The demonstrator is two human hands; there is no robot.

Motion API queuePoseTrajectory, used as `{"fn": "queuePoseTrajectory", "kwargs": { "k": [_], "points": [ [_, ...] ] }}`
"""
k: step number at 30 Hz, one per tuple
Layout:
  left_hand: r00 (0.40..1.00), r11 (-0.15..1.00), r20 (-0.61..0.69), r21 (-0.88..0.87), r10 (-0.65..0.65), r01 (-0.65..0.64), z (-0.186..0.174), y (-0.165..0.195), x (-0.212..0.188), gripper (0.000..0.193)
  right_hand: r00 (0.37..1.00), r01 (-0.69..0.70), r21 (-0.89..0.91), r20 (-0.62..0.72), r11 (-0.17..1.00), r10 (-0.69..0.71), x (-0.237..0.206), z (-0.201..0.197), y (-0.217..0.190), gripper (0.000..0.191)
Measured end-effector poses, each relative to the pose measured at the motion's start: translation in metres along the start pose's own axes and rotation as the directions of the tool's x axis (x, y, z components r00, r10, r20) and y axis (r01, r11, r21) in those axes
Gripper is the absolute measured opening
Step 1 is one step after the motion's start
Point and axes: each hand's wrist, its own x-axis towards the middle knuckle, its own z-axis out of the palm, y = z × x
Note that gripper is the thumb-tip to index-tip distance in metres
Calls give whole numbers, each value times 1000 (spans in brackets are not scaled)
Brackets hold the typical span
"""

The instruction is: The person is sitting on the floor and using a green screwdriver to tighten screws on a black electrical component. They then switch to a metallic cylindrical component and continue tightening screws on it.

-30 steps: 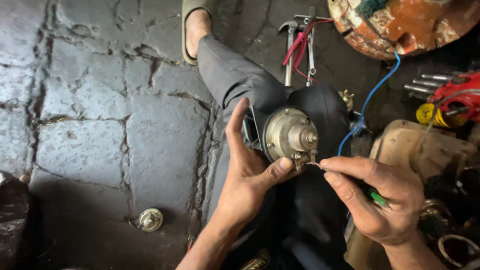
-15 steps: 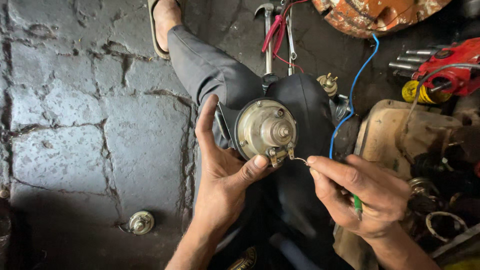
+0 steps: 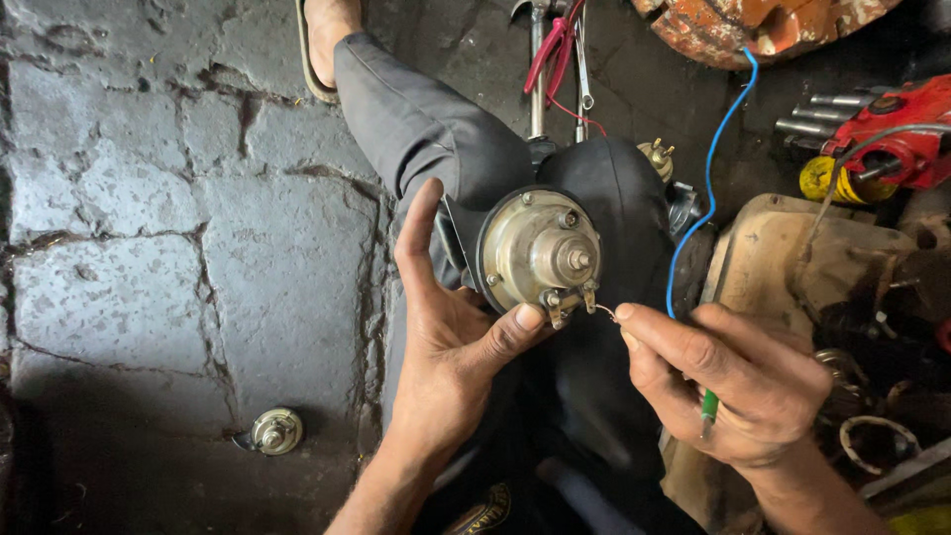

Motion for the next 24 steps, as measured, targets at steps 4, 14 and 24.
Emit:
{"fn": "queuePoseTrajectory", "kwargs": {
  "k": [4,14,24],
  "points": [
    [1000,1000,17,-12,2,-1,-1,0,1,109,999,26,51,33,998,-28,10,-2,0,27],
    [1000,998,13,64,-11,10,-2,2,-1,109,978,67,84,193,994,-83,41,-15,2,21],
    [1000,997,19,72,0,-2,0,2,-1,107,941,73,233,305,970,-144,60,-16,16,23]
  ]
}}
